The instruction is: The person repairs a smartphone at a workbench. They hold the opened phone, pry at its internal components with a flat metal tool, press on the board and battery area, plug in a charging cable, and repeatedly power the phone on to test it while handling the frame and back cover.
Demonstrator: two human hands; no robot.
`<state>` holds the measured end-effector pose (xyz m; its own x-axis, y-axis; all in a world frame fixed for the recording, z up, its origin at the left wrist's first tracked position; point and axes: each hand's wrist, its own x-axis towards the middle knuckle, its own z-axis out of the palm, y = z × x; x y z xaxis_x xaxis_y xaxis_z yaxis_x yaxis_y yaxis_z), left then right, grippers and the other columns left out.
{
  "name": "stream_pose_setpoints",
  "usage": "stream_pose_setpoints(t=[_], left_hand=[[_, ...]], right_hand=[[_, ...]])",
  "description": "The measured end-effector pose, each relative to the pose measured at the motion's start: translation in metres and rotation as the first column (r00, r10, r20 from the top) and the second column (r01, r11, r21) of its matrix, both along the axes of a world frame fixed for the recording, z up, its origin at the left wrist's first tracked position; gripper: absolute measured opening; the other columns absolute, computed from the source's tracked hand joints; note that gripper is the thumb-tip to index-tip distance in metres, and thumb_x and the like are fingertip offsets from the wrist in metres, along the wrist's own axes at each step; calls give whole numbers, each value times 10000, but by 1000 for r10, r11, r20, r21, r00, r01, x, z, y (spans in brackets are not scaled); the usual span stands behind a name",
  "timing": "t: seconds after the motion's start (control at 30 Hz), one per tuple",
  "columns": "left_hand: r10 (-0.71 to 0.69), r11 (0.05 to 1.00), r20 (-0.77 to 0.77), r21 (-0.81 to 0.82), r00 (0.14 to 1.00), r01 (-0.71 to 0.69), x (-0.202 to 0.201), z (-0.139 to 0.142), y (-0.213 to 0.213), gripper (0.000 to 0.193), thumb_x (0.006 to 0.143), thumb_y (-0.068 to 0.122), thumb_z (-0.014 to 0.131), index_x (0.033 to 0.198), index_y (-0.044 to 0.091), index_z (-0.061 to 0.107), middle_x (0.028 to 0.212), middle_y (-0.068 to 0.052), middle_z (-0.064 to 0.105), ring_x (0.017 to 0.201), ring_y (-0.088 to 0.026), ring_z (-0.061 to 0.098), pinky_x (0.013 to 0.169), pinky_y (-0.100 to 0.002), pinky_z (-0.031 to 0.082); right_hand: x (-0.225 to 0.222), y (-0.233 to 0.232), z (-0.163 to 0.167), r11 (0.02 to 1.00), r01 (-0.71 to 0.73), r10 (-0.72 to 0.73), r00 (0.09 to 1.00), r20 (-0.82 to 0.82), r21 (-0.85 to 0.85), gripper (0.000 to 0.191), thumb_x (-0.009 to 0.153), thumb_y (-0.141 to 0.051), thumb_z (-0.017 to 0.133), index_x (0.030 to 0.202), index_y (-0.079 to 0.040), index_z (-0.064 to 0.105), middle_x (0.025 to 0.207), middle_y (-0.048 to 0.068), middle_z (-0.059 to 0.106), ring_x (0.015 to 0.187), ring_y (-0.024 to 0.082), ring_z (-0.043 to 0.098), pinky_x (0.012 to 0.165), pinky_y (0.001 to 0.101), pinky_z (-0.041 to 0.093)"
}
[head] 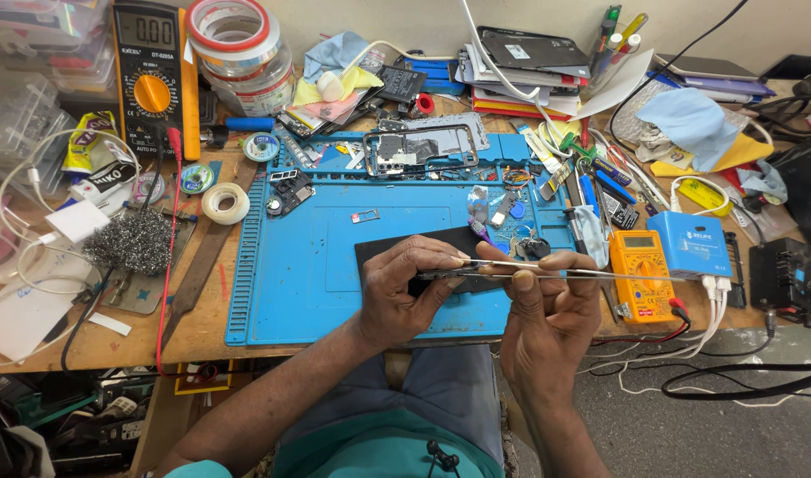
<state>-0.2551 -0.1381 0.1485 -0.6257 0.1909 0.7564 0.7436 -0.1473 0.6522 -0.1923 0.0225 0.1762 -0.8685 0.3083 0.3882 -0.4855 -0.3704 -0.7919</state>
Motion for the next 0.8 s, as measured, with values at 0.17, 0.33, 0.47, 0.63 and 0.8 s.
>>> stream_pose_setpoints(t=[0.17, 0.33, 0.47, 0.63, 0.8], left_hand=[[5, 1000, -15, -4, 1000, -5, -2, -2, 0, 195, 970, 36, 762, 1136, 58, 664, 1110, -106, 734, 1072, -210, 746, 885, -320, 650], [-8, 1000, -3, -18, 1000, 8, -3, -3, 2, 189, 973, 53, 758, 1137, 63, 664, 1110, -101, 737, 1067, -206, 751, 871, -309, 660], [-1, 1000, 0, -23, 1000, 1, -4, -2, 2, 182, 976, 52, 755, 1133, 62, 665, 1110, -99, 734, 1075, -210, 749, 884, -316, 658], [12, 999, -19, -29, 1000, -13, -4, -2, 3, 193, 966, 44, 763, 1130, 65, 663, 1107, -96, 736, 1071, -208, 750, 885, -315, 659], [11, 999, -28, -31, 1000, -12, -4, -2, 3, 203, 960, 26, 759, 1132, 64, 658, 1108, -103, 733, 1071, -210, 750, 881, -315, 659]], right_hand=[[-2, 5, -1, 998, -20, 20, 1000, 5, -63, 230, 1067, -53, 627, 1251, -57, 490, 1040, 216, 747, 1119, 407, 742, 910, 386, 610], [-1, 7, -3, 999, 37, -36, 996, -76, 17, 200, 1091, -4, 628, 1225, -37, 483, 996, 153, 710, 1049, 375, 749, 1008, 515, 646], [0, 7, -2, 995, 60, -53, 995, -90, 81, 206, 1085, 9, 630, 1213, -32, 473, 979, 150, 699, 1049, 373, 755, 1001, 505, 655], [4, 4, 3, 961, 151, -132, 987, -95, 233, 231, 1053, -12, 626, 1200, -36, 449, 1049, 183, 709, 1081, 389, 753, 970, 463, 648], [14, -2, 7, 895, 194, -153, 979, -132, 401, 251, 1095, -16, 616, 1221, -58, 404, 1085, 202, 679, 1142, 381, 737, 999, 419, 639]])
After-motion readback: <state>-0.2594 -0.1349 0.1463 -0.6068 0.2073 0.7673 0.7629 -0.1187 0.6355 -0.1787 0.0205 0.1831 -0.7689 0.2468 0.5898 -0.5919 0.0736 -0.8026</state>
